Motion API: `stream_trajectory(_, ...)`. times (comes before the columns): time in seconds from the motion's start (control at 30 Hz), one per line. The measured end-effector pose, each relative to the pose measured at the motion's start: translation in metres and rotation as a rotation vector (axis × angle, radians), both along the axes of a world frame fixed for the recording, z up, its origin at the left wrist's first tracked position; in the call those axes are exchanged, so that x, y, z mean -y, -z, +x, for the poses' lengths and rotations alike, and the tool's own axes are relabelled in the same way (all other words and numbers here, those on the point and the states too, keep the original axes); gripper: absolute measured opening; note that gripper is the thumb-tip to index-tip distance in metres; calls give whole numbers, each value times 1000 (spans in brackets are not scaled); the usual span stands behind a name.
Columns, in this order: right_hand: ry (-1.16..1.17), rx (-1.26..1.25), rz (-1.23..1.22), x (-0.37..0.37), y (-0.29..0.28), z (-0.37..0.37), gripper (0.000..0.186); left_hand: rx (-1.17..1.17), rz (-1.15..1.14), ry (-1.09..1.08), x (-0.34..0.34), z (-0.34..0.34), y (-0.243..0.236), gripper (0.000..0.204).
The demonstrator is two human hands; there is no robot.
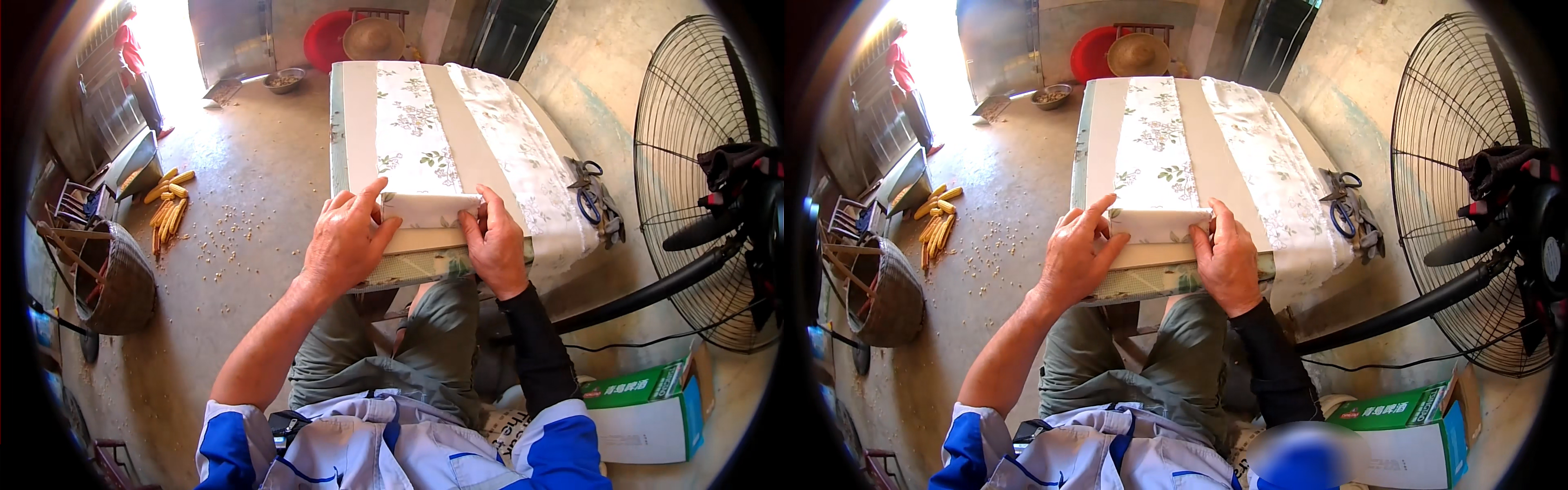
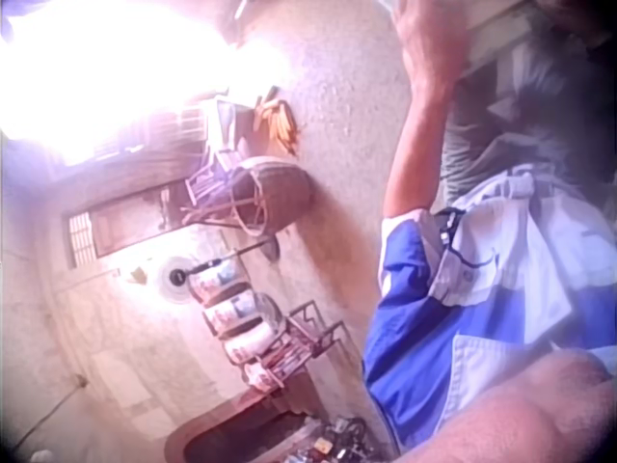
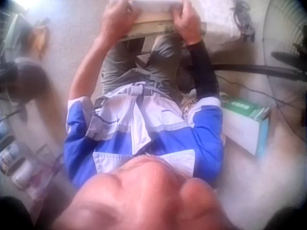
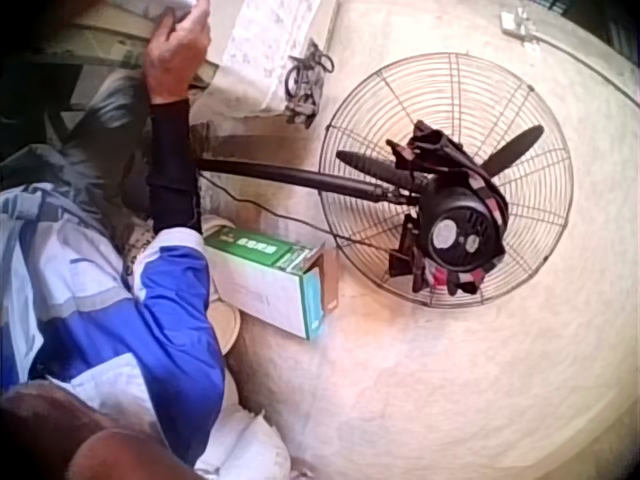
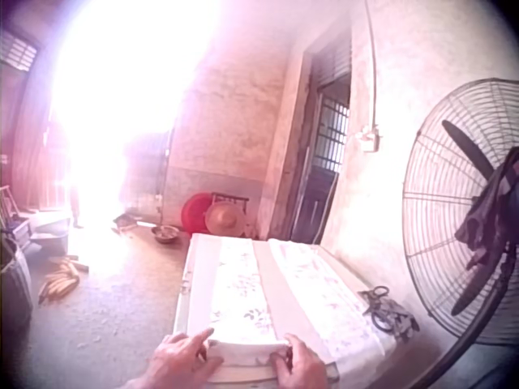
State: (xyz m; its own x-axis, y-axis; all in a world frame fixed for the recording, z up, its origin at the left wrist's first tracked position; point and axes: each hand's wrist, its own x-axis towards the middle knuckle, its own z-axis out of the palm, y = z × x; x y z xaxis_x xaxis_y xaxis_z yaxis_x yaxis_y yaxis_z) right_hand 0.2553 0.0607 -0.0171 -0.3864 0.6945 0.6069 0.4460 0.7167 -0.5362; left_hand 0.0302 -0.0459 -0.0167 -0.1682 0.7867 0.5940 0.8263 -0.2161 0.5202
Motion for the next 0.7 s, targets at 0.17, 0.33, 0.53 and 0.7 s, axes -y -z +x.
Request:
stream_trajectory(0.17, 78, 34, 26, 1, 2, -5, 47, -24, -28, -26, -4, 1, -6, 55)
stream_trajectory(0.33, 143, 82, 50, 3, 2, -11, 50, -23, -72, -57, -5, 0, -7, 55)
stream_trajectory(0.53, 157, 93, 47, 3, 4, -12, 51, -39, -124, -111, -11, 1, -6, 52)
stream_trajectory(0.7, 181, 113, 67, 2, 5, -13, 51, -83, -102, -140, -13, 0, -2, 50)
